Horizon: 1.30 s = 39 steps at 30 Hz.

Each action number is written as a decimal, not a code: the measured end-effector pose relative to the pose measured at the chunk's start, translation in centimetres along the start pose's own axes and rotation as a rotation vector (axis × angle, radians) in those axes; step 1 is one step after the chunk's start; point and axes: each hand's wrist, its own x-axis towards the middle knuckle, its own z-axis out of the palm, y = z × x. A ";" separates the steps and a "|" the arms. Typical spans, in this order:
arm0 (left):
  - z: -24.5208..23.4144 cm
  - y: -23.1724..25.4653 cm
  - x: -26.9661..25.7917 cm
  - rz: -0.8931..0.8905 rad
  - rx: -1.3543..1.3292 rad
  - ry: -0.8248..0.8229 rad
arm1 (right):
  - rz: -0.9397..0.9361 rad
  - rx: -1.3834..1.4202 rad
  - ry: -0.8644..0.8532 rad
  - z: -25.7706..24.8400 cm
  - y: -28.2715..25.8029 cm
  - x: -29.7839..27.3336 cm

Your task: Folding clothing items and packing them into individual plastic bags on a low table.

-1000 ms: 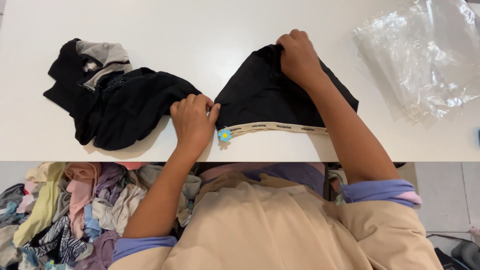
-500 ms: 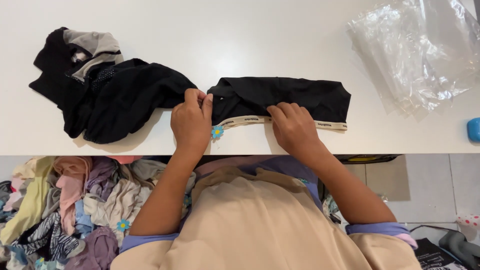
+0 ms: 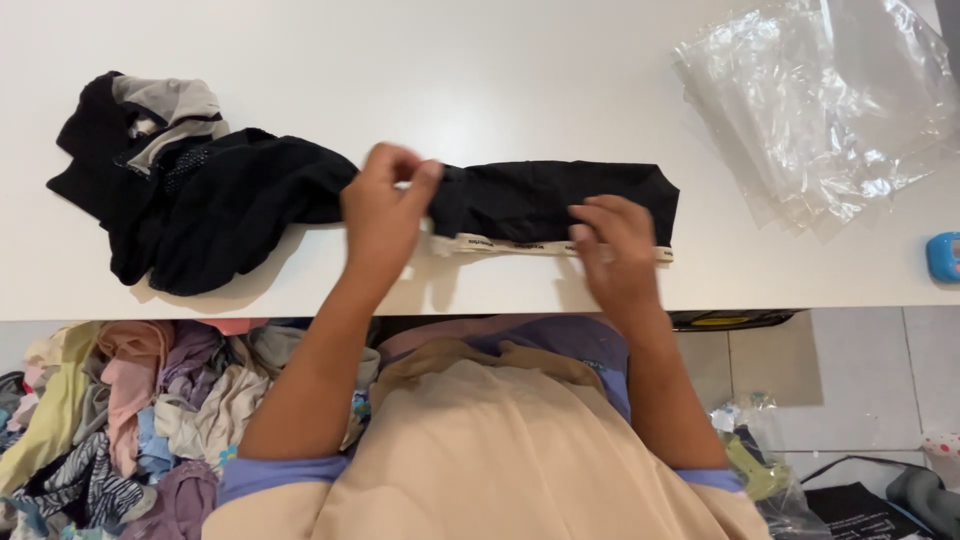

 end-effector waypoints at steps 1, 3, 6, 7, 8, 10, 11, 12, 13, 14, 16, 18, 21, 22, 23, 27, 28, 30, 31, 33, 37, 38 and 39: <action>1.0 1.2 0.0 0.009 -0.037 -0.069 | 0.044 0.042 0.052 -1.1 0.2 -0.1; 3.4 3.2 0.1 0.020 -0.076 -0.140 | 0.089 0.080 0.105 -2.9 0.6 -0.4; 8.4 4.9 0.1 0.134 -0.022 -0.317 | 0.255 -0.005 0.124 -4.6 1.3 -1.3; 10.3 4.7 0.1 0.199 0.070 -0.365 | 0.296 0.004 0.145 -4.9 1.5 -1.5; 12.3 4.5 0.2 0.265 0.162 -0.410 | 0.336 0.012 0.167 -5.3 1.8 -1.7; 13.3 4.4 -0.4 0.271 0.160 -0.497 | 0.367 -0.029 0.153 -5.7 2.3 -2.3; 13.8 4.2 -0.7 0.271 0.161 -0.579 | 0.397 -0.063 0.136 -5.9 2.4 -2.6; 13.9 3.9 -0.6 0.274 0.161 -0.582 | 0.399 -0.065 0.139 -5.9 2.9 -3.0; 14.0 3.5 -0.4 0.252 0.098 -0.594 | 0.412 -0.083 0.156 -6.0 3.2 -3.3; 13.9 3.1 -0.3 0.228 0.038 -0.606 | 0.427 -0.099 0.171 -5.9 3.6 -3.7; 10.7 4.9 -1.4 0.310 0.011 -0.554 | 0.460 -0.206 0.142 -5.6 3.6 -3.7; 8.4 5.2 -2.3 0.391 -0.014 -0.500 | 0.491 -0.310 0.111 -5.2 3.7 -3.7; 6.3 3.8 -3.1 0.623 0.052 -0.152 | 0.530 -0.603 0.039 -4.5 4.3 -3.9; 5.5 3.7 -3.3 0.462 0.138 -0.132 | 0.562 -0.657 0.010 -4.3 4.7 -4.1; 4.6 3.5 -3.4 0.300 0.221 -0.112 | 0.594 -0.711 -0.018 -4.0 5.0 -4.3; 5.4 0.5 -3.3 0.109 0.354 -0.298 | 0.692 -0.598 -0.026 -3.4 6.2 -3.9; 5.5 0.5 -3.5 0.131 0.366 -0.331 | 0.741 -0.514 -0.036 -3.5 6.3 -3.8; 5.8 0.4 -3.5 0.154 0.375 -0.360 | 0.786 -0.432 -0.045 -3.5 6.2 -3.4; 6.1 0.2 -3.4 0.149 0.388 -0.374 | 0.801 -0.275 0.021 -3.6 6.0 -3.2; 6.5 0.1 -3.0 0.145 0.397 -0.383 | 0.806 -0.120 0.086 -3.1 5.7 -2.3; 7.1 -0.5 -3.1 0.145 0.376 -0.356 | 0.626 0.139 0.175 -1.0 2.5 0.8; 7.2 -0.6 -3.2 0.161 0.365 -0.327 | 0.520 0.093 0.176 -0.3 1.1 2.0; 7.1 -0.5 -3.3 0.158 0.364 -0.322 | 0.516 0.095 0.173 0.8 0.3 2.5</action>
